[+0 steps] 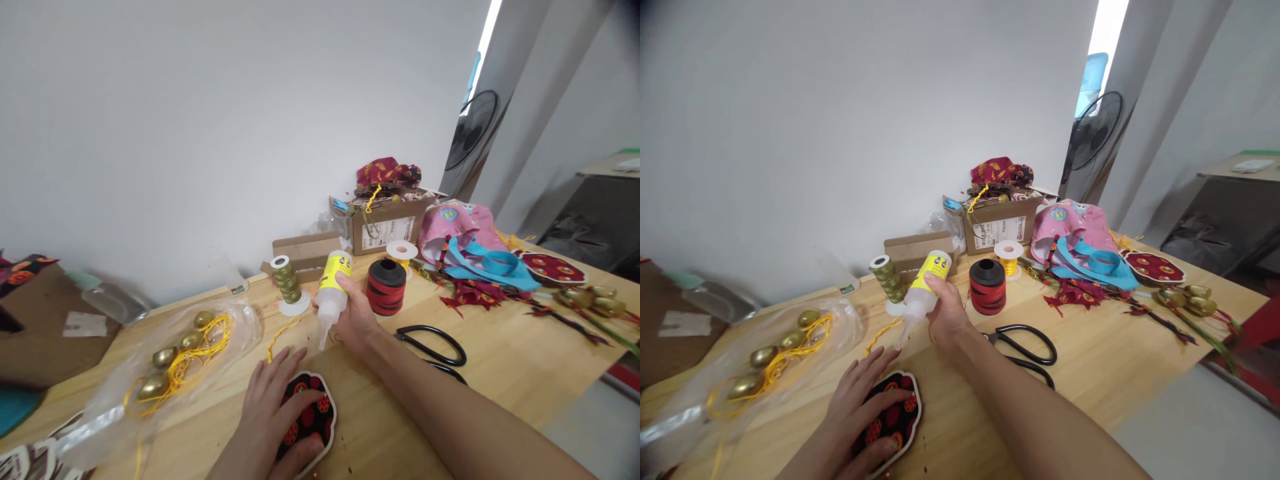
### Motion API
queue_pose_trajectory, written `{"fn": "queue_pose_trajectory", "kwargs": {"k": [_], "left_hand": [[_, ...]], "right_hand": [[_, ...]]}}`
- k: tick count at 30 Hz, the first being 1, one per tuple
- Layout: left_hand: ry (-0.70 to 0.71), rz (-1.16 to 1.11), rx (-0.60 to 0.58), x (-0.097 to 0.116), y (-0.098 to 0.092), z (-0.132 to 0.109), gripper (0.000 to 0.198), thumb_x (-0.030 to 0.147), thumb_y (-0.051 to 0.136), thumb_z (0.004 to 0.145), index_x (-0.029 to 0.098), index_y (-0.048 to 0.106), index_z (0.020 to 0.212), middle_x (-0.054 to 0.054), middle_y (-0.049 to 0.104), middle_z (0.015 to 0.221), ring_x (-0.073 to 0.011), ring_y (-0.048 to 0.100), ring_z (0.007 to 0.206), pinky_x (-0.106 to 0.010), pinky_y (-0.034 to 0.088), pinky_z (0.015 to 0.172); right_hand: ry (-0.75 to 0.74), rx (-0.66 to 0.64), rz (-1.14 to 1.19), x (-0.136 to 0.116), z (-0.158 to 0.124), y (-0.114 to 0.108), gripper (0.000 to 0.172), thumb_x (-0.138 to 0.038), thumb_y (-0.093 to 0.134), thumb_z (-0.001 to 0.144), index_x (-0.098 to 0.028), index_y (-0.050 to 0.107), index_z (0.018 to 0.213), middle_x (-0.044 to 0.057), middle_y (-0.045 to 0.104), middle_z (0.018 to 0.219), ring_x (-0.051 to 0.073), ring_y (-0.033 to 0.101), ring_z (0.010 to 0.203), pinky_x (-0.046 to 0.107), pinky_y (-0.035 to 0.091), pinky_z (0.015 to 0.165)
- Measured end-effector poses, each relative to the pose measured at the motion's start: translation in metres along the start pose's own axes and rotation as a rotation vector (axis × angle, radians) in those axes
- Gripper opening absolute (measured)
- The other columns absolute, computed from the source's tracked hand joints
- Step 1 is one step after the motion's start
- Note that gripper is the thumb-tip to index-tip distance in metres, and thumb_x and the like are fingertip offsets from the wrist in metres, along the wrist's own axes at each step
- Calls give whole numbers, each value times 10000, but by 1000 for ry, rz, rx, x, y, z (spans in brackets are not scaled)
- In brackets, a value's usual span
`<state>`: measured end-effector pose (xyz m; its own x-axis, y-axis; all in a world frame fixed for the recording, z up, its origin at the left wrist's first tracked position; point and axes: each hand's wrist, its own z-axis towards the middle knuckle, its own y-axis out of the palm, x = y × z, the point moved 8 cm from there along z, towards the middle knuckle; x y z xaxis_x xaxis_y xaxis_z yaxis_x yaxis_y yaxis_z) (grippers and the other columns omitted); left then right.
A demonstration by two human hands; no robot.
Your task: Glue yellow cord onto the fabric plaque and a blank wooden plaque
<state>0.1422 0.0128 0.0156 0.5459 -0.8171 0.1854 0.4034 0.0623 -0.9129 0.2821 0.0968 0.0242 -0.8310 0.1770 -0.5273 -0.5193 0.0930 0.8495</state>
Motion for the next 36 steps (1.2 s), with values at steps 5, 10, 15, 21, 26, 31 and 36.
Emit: {"fn": "queue_pose_trajectory", "kwargs": {"k": [5, 10, 15, 21, 26, 31, 36], "left_hand": [[9, 20, 19, -1, -1, -1, 402, 544, 357, 846, 289, 575, 1066, -97, 412, 1348, -319, 274, 1269, -573, 237, 973], [44, 47, 22, 3, 0, 1, 428, 557, 340, 844, 280, 581, 1065, -125, 427, 1325, -322, 292, 1260, -572, 228, 966], [44, 38, 29, 4, -1, 1, 440, 564, 298, 851, 284, 587, 1030, -123, 404, 1333, -324, 258, 1271, -595, 192, 958], [21, 8, 2, -2, 1, -3, 412, 572, 310, 844, 314, 583, 1011, -65, 363, 1379, -311, 238, 1280, -559, 182, 977], [45, 27, 13, -3, 3, -4, 464, 594, 307, 835, 305, 534, 1118, -93, 387, 1358, -304, 253, 1274, -536, 182, 980], [78, 47, 26, -2, 4, -5, 438, 582, 308, 839, 349, 539, 1129, -78, 379, 1359, -311, 245, 1276, -556, 181, 970], [113, 80, 20, -2, 4, -6, 425, 572, 309, 842, 380, 551, 1134, -83, 403, 1337, -319, 266, 1267, -568, 208, 965]], "right_hand": [[4, -7, -1, 1, 0, 0, 242, -355, 689, 596, -152, 577, 664, -17, 596, 503, 163, 611, 550, 249, 476, 514], [12, -8, -3, 1, -1, 0, 237, -351, 690, 596, -153, 578, 664, -12, 612, 526, 159, 611, 557, 247, 475, 521], [18, -11, -11, 1, -2, 1, 245, -356, 698, 582, -150, 584, 651, -10, 616, 529, 158, 608, 545, 250, 475, 519], [14, -10, -23, 1, -2, 1, 235, -358, 691, 596, -157, 582, 651, -15, 613, 521, 155, 605, 536, 249, 471, 511], [11, -12, -29, 1, -2, 2, 243, -368, 693, 592, -159, 582, 647, -24, 592, 488, 160, 606, 531, 247, 467, 498], [11, -14, -28, 1, -2, 2, 243, -369, 693, 594, -160, 582, 647, -21, 594, 492, 159, 605, 527, 247, 469, 495], [12, -10, -23, 0, -2, 1, 243, -362, 692, 601, -155, 583, 664, -17, 617, 539, 142, 595, 510, 244, 472, 501]]}}
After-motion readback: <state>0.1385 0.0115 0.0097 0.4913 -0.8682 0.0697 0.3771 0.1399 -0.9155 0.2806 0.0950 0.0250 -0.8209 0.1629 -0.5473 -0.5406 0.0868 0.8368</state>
